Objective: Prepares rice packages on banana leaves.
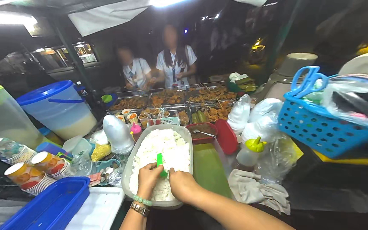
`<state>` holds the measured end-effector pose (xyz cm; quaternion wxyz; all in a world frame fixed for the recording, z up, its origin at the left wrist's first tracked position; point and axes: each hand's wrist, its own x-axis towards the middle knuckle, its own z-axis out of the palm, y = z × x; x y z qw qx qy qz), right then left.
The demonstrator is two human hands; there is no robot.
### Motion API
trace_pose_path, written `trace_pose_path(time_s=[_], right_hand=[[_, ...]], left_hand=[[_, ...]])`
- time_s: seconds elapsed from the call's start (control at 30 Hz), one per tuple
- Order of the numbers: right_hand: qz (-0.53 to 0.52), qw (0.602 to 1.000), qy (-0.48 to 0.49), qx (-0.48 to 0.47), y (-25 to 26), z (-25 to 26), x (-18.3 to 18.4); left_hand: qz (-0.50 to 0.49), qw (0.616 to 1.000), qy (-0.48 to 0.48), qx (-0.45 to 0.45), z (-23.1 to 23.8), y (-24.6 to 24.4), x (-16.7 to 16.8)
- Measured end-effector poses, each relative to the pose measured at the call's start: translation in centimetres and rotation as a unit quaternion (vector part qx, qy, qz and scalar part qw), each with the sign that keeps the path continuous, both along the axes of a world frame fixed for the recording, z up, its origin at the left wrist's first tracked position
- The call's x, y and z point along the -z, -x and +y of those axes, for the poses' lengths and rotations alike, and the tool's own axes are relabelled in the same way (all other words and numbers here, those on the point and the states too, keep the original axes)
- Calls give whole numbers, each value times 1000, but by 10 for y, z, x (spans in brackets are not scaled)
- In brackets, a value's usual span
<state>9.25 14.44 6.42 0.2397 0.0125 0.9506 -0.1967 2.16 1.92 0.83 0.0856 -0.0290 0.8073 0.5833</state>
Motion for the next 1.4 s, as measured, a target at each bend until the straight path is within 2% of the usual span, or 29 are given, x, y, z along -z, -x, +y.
trace_pose_path(time_s=[0.17,0.27,0.33,0.4,0.47,0.6,0.7,0.8,0.97,1.03,1.13,1.27,1.4], right_hand=[[34,999,28,7,6,-6,10],[104,986,120,55,11,18,10],[214,945,214,129,10,45,15],[326,880,269,216,11,72,35],[345,847,268,304,11,91,57],[233,839,308,382,6,79,86],[246,840,278,395,8,54,82],[244,853,272,374,10,54,75],[214,807,434,339,2,103,104],[221,843,369,323,-2,131,122],[167,896,261,317,-15,176,146],[90,940,194,267,-37,222,156],[99,956,119,250,-69,257,166]], left_hand=[[-2,989,-140,-37,-5,-8,10],[9,963,-266,-43,-10,-9,13],[-2,933,-358,-45,-14,-9,11],[-25,900,-430,-59,-15,-9,8],[-42,878,-471,-78,-15,-7,6],[-41,866,-487,-101,-13,-4,6],[-19,877,-468,-108,-14,-2,10],[1,889,-446,-106,-16,1,12],[15,884,-461,-78,-7,-8,7],[7,868,-492,-61,3,-19,0],[-22,837,-545,-39,27,-40,-11],[-82,798,-597,3,67,-70,-16],[-167,770,-613,55,104,-98,-2]])
